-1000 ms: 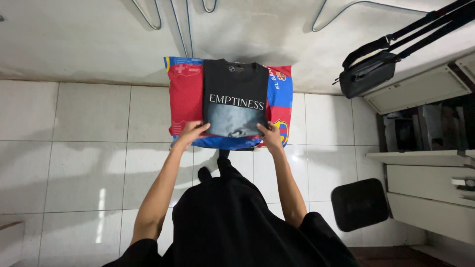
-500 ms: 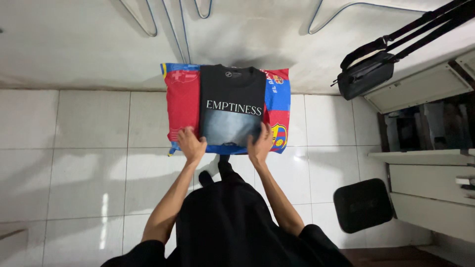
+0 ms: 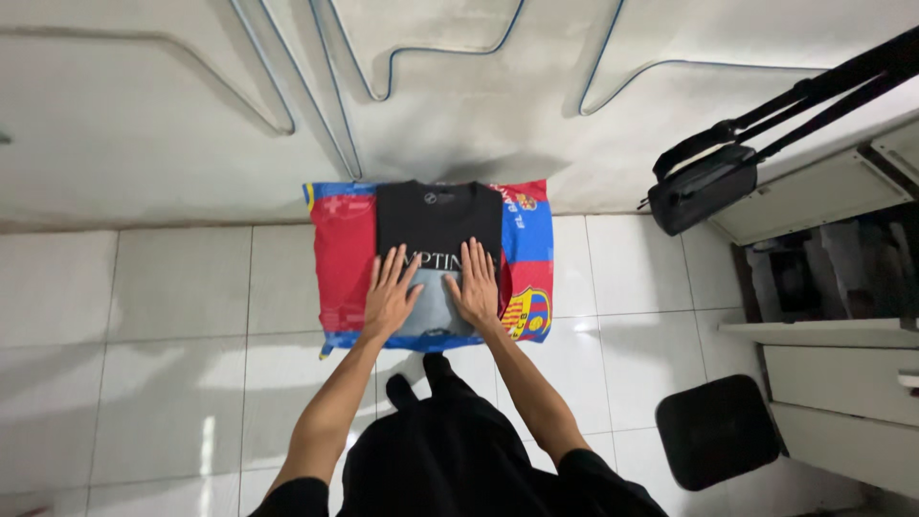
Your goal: The person folds a black t-shirt on a bed and then places it into a wardrobe. The person first smooths the shirt on the bed, folds the sleeves and sides inward, and then folds the shirt into a compact rectangle before storing it in a cabinet.
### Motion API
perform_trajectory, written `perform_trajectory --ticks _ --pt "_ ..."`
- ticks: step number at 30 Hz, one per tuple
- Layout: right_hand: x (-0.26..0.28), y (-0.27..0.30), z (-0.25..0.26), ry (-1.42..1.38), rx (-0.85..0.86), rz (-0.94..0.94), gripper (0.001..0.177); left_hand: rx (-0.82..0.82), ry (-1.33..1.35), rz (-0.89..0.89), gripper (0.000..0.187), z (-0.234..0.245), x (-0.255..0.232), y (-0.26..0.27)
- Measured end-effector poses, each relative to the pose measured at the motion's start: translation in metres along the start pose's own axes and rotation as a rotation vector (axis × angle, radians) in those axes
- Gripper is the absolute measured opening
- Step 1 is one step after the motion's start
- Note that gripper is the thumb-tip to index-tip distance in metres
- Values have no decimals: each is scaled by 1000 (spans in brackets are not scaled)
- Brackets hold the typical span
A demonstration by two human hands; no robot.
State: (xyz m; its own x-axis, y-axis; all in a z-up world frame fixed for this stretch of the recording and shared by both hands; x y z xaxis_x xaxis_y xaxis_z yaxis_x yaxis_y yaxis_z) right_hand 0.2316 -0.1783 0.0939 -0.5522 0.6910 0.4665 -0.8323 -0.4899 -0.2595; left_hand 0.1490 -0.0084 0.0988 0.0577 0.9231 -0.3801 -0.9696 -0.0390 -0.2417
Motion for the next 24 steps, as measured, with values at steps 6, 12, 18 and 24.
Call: perform_trajectory --ticks 6,12,18,24 --pt "-31 -27 -10 -1 -17 -68 76 -64 -35 37 66 -6 11 -24" --pt "-68 -89 -40 18 -71 -111 75 -56 -126 138 68 -44 38 -99" --pt "-104 -133 -54 31 -42 -176 70 -43 -48 111 70 -61 75 -133" --pt "-121 -145 -50 -24 -27 -225 64 -21 -44 189 65 -71 98 -144"
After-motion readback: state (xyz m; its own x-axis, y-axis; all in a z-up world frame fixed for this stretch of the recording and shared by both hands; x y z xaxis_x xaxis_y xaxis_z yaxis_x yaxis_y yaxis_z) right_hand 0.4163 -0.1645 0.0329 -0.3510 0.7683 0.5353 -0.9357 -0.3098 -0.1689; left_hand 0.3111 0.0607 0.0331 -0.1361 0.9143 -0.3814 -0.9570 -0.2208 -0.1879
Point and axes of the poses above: each hand's wrist, its own y-axis away from the middle knuckle, its own z-axis out of the back of the hand, x = y × z, the point moved 6 cm from there along -y, towards the middle knuckle, and after that the axes turned 4 degrees about -z, right-handed, at the moved point
